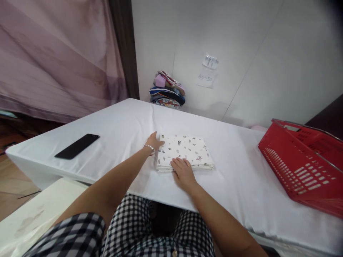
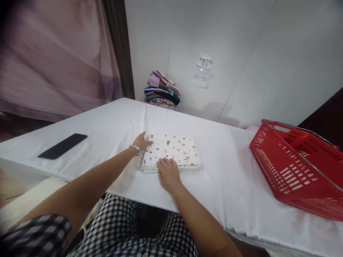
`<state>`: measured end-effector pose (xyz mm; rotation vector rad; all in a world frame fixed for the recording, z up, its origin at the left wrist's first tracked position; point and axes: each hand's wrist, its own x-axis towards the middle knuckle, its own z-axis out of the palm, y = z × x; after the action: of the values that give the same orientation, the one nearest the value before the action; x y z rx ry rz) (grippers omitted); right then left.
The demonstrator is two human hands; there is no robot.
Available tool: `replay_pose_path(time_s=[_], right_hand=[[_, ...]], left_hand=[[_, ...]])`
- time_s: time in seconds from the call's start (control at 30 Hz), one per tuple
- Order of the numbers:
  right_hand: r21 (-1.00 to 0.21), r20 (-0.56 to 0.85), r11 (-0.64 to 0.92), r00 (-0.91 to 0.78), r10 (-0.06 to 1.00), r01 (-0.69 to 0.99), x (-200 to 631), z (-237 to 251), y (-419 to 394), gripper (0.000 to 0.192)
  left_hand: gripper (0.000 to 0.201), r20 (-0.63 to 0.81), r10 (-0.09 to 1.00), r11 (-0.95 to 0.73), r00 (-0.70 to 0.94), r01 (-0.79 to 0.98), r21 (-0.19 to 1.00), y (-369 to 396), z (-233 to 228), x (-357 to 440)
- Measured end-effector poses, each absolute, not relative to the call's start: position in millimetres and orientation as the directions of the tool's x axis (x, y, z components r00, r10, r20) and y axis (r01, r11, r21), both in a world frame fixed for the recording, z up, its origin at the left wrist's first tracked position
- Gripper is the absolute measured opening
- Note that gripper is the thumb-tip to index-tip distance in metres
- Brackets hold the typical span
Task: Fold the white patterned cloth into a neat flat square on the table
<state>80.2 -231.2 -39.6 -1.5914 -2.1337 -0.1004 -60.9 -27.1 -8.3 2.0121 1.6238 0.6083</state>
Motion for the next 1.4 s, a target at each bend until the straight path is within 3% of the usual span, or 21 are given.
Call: replay_pose_path(time_s=[0.1, 0.3, 0.47, 0.63, 0.8, 1.0, 1.17, 1.27, 1.4], right_hand=[[-0.228, 0.428, 0.321, -0.202, 0.881, 0.919, 80.1, -40.2, -230.1, 0.044], [-0.221, 0.437, 0.309, -0.189, 0.879, 0.925, 77.7, -41.3, -228.6, 0.042], [-0.108, 0.447, 0.343, -0.263, 0.855, 0.933, 84.2, -48.7, -223.2, 0.035], [-0.015, 0.42, 0.438, -0.392, 0.818, 0.899, 145.1, -42.8, -204.2, 0.029], [-0.101, 0.358, 0.219, -0.17, 0.918, 0.97, 197.7, -30.5, -193.7, 0.04], [-0.346, 0.328, 0.056, 0.065, 0.943, 0.937, 166.1, -41.1, -211.9, 0.054], [-0.49, 0.37, 0.107, 0.095, 0.924, 0.865, 140.6, -45.3, -234.3, 0.056], [-0.5, 0.398, 0.154, 0.067, 0.915, 0.852, 128.5, -43.6, -242.0, 0.045], [-0.384, 0.454, 0.183, 0.012, 0.891, 0.905, 116.5, -45.7, -242.8, 0.038]], left_hand=[[0.083, 0.051, 0.961, -0.252, 0.272, 0.786, 0.565, -7.6, -7.5, -54.6], [0.07, -0.105, 0.932, -0.251, 0.347, 0.826, 0.505, 8.3, -0.5, -45.1], [0.045, -0.083, 0.929, -0.288, 0.36, 0.846, 0.449, 4.4, 5.2, -55.9], [0.042, -0.135, 0.961, -0.159, 0.243, 0.878, 0.452, -10.8, 6.0, -80.6], [0.042, -0.207, 0.927, -0.169, 0.313, 0.841, 0.514, -44.5, 4.7, -98.2], [0.046, 0.049, 0.921, -0.283, 0.386, 0.578, 0.765, -67.9, -22.8, -122.6], [0.046, 0.151, 0.894, -0.385, 0.422, 0.552, 0.74, -70.9, -38.1, -125.7], [0.041, 0.142, 0.915, -0.356, 0.377, 0.591, 0.724, -71.8, -36.3, -119.8], [0.036, 0.146, 0.93, -0.337, 0.337, 0.623, 0.706, -73.2, -31.8, -113.2]])
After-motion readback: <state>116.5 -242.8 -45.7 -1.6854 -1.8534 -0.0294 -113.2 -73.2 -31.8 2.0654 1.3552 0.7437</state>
